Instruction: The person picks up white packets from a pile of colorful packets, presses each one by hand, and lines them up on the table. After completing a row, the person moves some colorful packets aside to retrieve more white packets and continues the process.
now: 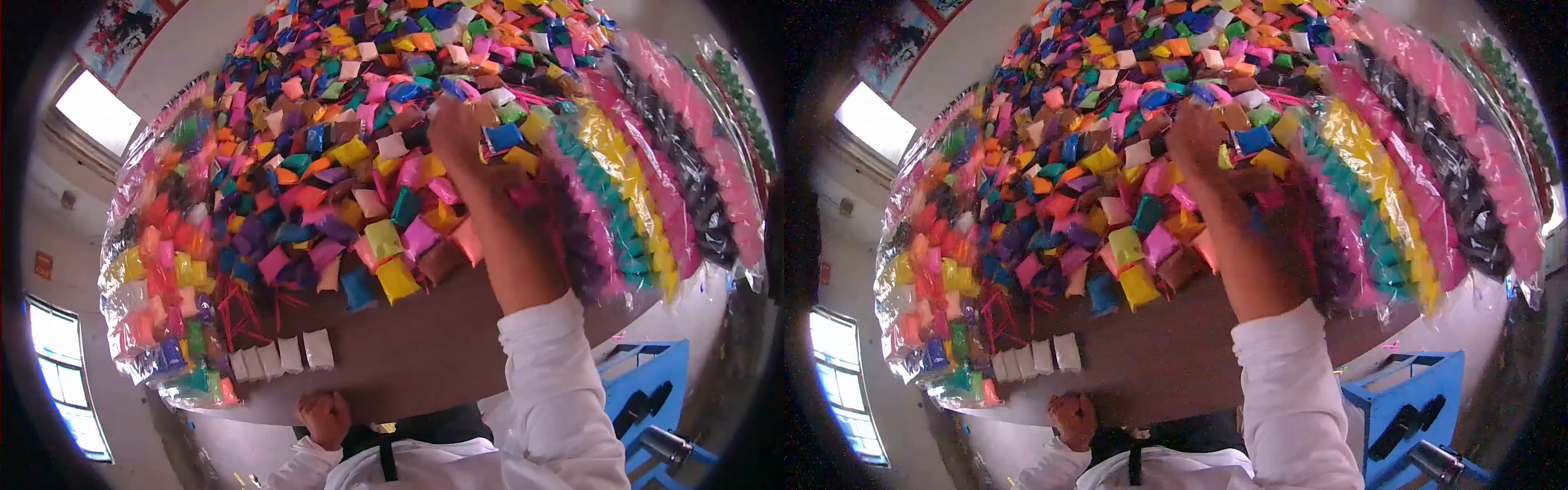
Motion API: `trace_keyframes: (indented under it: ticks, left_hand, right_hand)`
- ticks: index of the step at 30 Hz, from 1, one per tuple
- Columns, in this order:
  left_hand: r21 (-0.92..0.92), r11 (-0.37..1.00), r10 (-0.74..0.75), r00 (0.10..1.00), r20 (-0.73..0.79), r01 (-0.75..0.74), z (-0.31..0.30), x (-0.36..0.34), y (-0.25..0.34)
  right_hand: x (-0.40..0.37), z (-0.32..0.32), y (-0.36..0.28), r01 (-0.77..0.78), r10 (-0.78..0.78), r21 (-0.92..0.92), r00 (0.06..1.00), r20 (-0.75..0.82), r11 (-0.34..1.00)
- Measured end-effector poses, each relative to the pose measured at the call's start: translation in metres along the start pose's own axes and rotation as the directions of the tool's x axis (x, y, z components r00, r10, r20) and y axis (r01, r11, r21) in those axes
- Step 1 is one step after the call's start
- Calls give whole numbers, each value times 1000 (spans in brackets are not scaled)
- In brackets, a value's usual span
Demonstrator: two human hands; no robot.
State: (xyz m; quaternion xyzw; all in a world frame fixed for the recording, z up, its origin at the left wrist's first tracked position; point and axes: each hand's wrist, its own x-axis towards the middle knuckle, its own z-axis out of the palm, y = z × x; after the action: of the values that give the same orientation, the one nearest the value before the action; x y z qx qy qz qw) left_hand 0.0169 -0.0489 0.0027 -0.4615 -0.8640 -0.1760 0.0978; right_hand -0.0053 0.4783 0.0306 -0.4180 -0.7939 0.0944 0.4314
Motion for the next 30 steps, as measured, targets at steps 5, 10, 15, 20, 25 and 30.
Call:
trace_keyframes:
  ticks: [5,10,15,20,25,30]
  left_hand:
    - [-65,998,0,1000,2,0,-2,5,5]
    - [-114,993,-14,999,35,18,-7,6,8]
    - [-70,996,51,997,-58,-55,-2,2,2]
    - [-158,987,24,1000,3,-23,0,-1,-5]
    - [-333,943,4,1000,-26,-13,-18,13,3]
    - [-551,834,-53,997,-55,14,-20,11,-3]
  right_hand:
    - [38,1,29,-170,197,-194,972,131,966]
    - [38,-1,39,-112,128,-80,961,244,990]
    - [30,-36,22,-132,18,318,941,337,939]
    - [-39,-136,-42,-521,-39,703,790,612,484]
    - [-171,-147,-69,-136,-189,679,905,382,722]
    - [-261,-177,-116,-5,-282,624,889,361,782]
